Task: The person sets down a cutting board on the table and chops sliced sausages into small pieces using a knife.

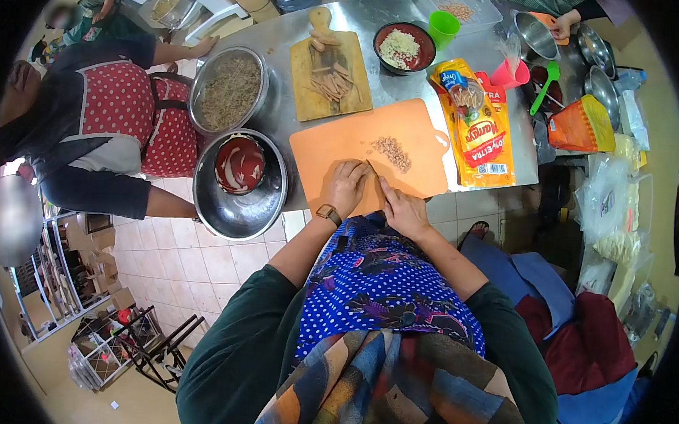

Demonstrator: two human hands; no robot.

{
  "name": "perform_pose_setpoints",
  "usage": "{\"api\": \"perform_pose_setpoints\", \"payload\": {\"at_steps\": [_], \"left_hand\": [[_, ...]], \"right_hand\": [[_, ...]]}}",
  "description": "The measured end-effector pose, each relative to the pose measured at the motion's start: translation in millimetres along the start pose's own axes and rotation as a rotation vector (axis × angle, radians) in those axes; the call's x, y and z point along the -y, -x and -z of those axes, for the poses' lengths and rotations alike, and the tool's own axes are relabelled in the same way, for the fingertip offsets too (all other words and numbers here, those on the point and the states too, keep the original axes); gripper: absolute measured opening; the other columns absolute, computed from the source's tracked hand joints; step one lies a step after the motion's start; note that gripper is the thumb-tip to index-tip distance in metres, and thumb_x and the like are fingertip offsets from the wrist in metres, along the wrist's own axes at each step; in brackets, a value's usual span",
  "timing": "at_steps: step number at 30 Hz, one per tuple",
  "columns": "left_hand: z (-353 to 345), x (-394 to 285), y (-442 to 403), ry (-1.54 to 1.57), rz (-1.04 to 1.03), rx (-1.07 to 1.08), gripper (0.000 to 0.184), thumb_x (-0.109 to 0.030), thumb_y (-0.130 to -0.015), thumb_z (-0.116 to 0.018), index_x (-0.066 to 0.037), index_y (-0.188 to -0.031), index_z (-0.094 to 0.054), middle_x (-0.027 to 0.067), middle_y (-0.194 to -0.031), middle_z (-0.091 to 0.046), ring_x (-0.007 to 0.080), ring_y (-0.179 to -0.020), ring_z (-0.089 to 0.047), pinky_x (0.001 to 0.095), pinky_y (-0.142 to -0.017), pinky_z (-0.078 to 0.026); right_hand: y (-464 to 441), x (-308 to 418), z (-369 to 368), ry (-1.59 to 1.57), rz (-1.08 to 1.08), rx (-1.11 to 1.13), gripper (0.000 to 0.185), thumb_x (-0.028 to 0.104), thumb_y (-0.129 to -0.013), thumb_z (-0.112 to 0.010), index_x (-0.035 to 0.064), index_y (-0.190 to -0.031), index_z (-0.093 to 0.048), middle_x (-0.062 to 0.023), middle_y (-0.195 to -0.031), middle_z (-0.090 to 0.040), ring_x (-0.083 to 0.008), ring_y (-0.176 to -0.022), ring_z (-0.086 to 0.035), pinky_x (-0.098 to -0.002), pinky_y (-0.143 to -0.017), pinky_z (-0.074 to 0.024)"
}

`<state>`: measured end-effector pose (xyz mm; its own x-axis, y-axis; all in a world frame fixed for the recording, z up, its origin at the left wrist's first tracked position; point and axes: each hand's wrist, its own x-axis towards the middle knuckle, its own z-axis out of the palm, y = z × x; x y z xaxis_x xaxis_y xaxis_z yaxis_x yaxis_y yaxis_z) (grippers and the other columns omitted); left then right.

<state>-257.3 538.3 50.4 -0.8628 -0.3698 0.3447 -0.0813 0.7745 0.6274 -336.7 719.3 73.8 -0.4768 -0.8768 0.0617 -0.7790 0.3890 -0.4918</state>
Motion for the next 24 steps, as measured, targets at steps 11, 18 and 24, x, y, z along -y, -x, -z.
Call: {"api": "perform_pose_setpoints", "payload": {"at_steps": [11,18,24], "left_hand": [[2,-4,-6,-0.101,-0.047,-0.031,0.010,-0.003,-0.078,-0.068,-0.002,-0.087,-0.071,0.0101,-0.090,-0.069,0.0288,-0.088,-0.063,0.0392,-0.081,-0.050],[0,-7,-8,-0.092,0.004,0.001,0.007,-0.003,-0.078,-0.068,-0.001,-0.084,-0.070,0.0105,-0.088,-0.069,0.0293,-0.086,-0.064,0.0389,-0.080,-0.051],[-5,-1,-4,-0.076,-0.012,-0.056,0.008,-0.002,-0.077,-0.069,-0.001,-0.084,-0.069,0.0107,-0.087,-0.068,0.0296,-0.086,-0.063,0.0387,-0.076,-0.051]], "right_hand": [[-1,8,2,-0.002,0.022,-0.058,0.065,0.014,-0.079,-0.061,0.0068,-0.141,-0.044,-0.0110,-0.077,-0.064,-0.0270,-0.062,-0.064,-0.0394,-0.055,-0.0524],[-2,4,-15,0.014,0.016,-0.099,0.065,0.014,-0.078,-0.061,0.0055,-0.141,-0.045,-0.0111,-0.077,-0.064,-0.0269,-0.062,-0.064,-0.0398,-0.055,-0.0525],[-5,14,-8,-0.021,-0.066,-0.022,0.066,0.011,-0.078,-0.062,0.0083,-0.141,-0.046,-0.0131,-0.083,-0.066,-0.0305,-0.069,-0.065,-0.0421,-0.065,-0.0536]]}}
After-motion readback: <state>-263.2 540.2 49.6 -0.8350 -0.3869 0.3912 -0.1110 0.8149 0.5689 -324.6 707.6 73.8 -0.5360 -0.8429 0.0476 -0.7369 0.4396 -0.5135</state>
